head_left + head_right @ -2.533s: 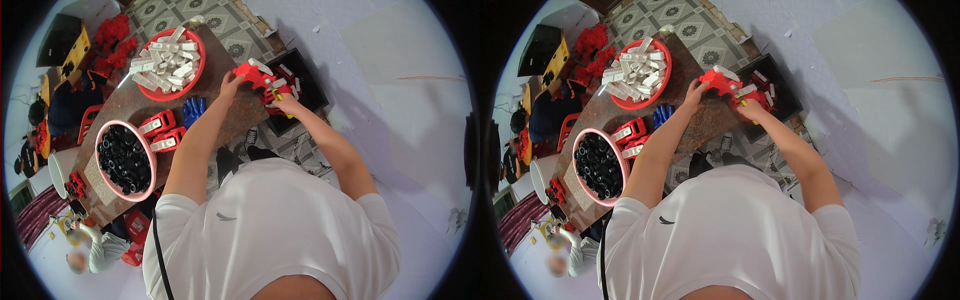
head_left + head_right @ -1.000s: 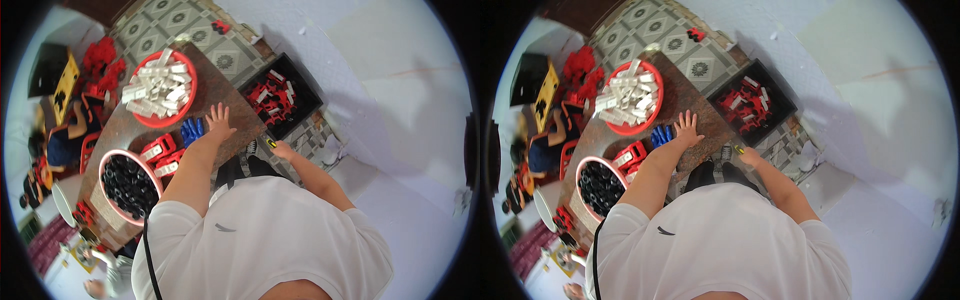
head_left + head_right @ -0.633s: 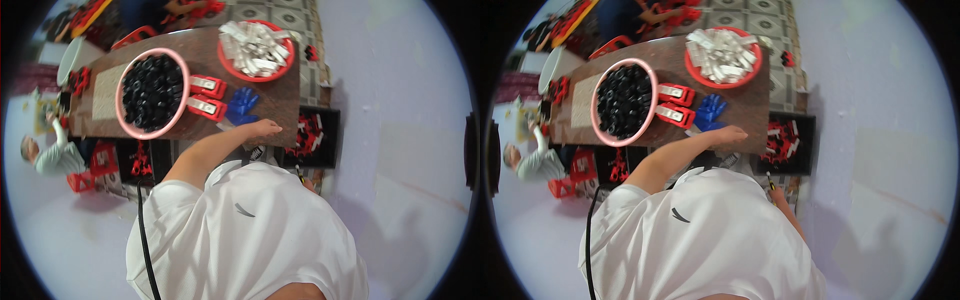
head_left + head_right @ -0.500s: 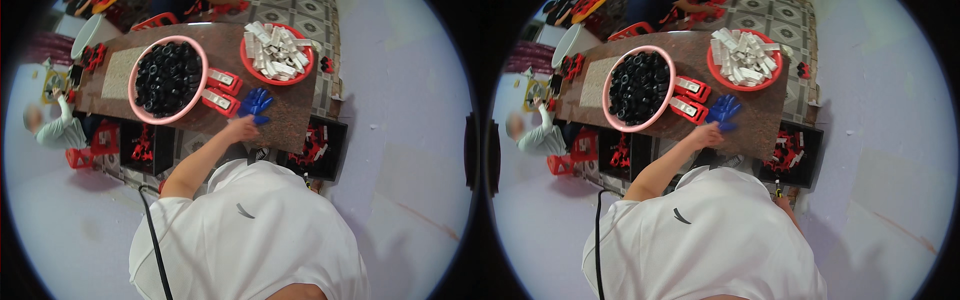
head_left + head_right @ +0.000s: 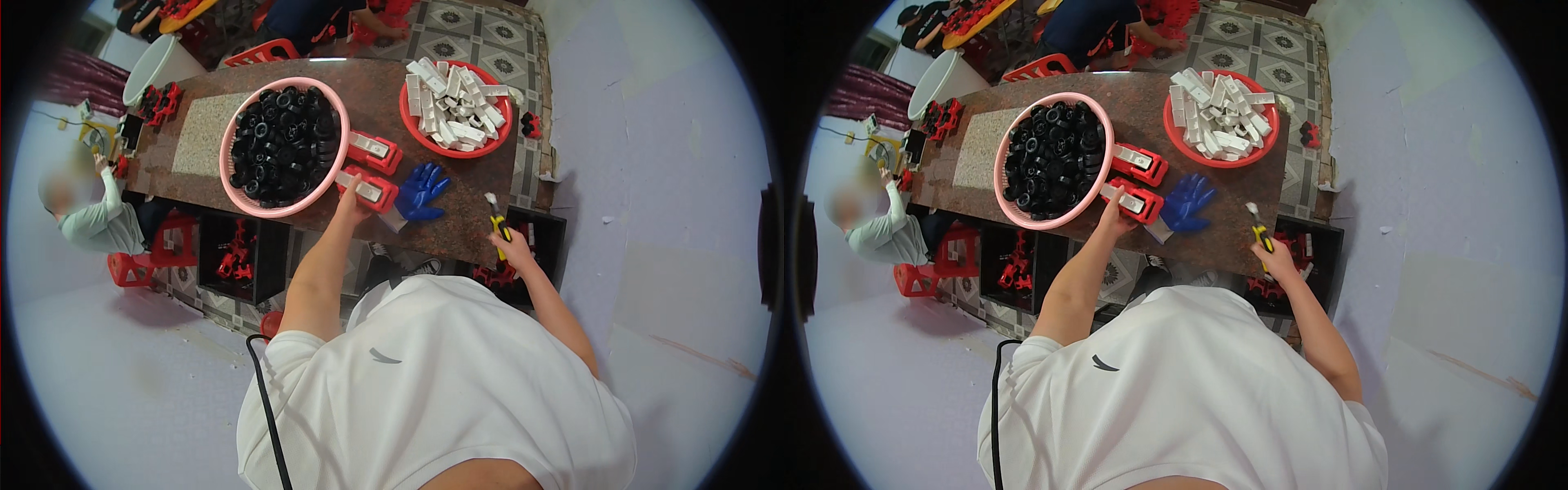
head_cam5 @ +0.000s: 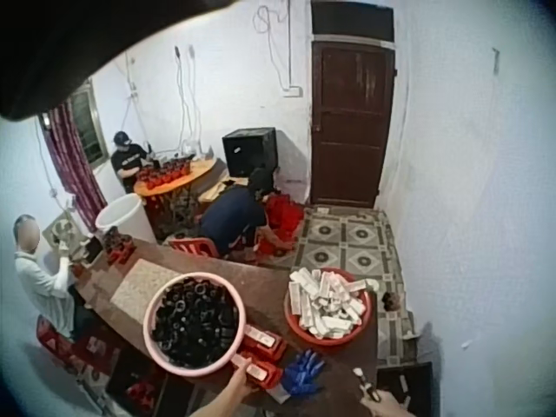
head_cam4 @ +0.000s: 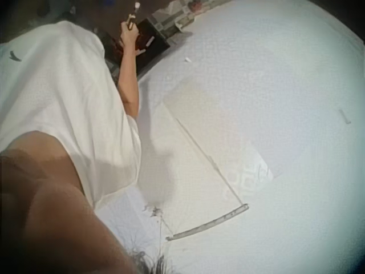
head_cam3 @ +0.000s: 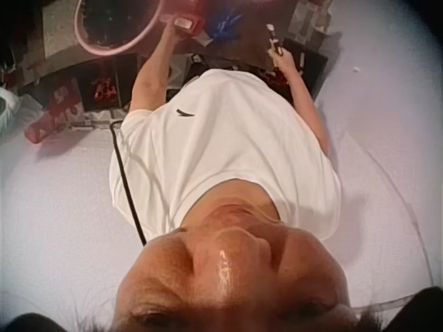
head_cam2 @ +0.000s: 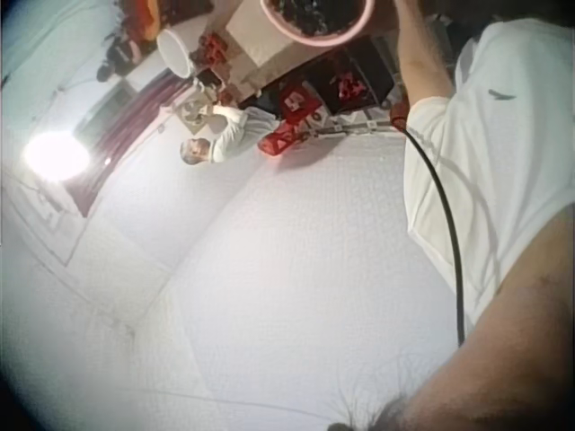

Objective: The recorder is assembling small toy trucks by attaching black wheels to red chassis and adding white components.

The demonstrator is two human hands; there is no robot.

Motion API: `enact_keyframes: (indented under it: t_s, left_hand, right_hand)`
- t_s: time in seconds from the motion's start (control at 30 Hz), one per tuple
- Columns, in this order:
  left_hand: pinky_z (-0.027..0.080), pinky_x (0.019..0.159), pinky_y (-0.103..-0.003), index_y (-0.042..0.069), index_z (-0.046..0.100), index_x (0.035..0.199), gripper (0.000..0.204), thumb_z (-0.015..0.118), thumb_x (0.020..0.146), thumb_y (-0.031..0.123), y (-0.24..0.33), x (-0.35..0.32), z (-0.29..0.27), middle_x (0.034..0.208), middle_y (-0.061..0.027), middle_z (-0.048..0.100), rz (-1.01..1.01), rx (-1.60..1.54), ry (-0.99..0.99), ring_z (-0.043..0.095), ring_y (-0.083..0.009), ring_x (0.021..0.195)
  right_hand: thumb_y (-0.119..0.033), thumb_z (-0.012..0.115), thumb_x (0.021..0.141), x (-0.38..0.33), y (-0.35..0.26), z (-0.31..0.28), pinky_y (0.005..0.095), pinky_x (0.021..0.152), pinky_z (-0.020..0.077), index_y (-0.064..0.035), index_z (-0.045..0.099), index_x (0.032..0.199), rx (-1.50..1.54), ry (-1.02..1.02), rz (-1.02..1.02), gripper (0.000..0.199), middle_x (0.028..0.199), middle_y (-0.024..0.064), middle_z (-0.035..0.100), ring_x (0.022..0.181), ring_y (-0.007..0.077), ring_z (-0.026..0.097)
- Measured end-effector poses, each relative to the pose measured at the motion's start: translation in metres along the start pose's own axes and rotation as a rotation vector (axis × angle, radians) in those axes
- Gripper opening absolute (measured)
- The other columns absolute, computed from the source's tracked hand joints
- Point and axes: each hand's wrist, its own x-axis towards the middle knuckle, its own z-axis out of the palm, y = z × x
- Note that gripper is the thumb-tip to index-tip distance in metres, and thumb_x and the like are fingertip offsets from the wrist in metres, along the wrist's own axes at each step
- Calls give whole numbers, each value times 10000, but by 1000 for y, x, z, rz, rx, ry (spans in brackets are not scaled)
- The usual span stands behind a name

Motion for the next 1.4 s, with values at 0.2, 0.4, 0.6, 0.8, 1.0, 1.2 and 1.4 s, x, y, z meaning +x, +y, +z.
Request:
enact_keyframes:
  t_s: [0.2,0.4,0.6,0.8,1.0,1.2,1.4]
  left_hand:
    - [475,941,-468,151,371,1336,626,702,822,282,-33,-47,-17,1252,-78,526,158,48,-342,566,-259,1110]
    - [439,962,-394,62,226,1431,856,744,764,200,-60,-107,95,1273,-127,488,668,865,-348,517,-234,1152]
    - [487,792,-307,-9,262,1418,838,759,767,167,-37,-158,154,1008,-120,611,781,1235,-320,605,-203,890]
    - [441,1000,-429,37,427,1336,645,695,812,301,-47,-144,144,1213,-128,585,-78,506,-594,564,-275,1127]
    - [473,952,-398,37,485,1265,585,721,779,261,-55,-156,162,1171,-92,597,56,607,-593,589,-242,1070]
    - [466,890,-351,31,556,1170,468,725,747,138,-34,-178,178,1086,-72,622,190,872,-487,605,-200,996]
    - [467,885,-346,26,560,1161,484,744,727,136,-28,-187,185,1079,-77,625,207,971,-441,609,-200,980]
  right_hand:
    - [-293,651,853,-5,-76,58,325,660,470,-3,636,905,8,59,-221,295,758,90,638,711,162,603]
    - [-229,606,878,2,-106,114,379,663,460,7,597,869,328,367,-153,236,757,157,623,739,272,621]
    - [-179,582,904,3,-95,76,299,709,480,-24,616,1009,940,312,-83,190,862,53,653,784,125,611]
    - [-160,599,912,-19,-102,56,290,821,464,-23,603,1082,845,43,-178,218,989,27,638,910,119,587]
    - [-149,606,880,-55,-91,4,275,828,438,-30,601,1128,489,72,-291,276,980,11,618,888,93,549]
    - [-166,622,825,-95,-84,-41,318,838,462,-34,614,1113,57,-103,-268,317,963,101,572,895,197,581]
    - [-214,615,819,-84,-72,-38,364,849,468,-87,623,1124,-159,-130,-314,331,1070,135,544,943,268,579]
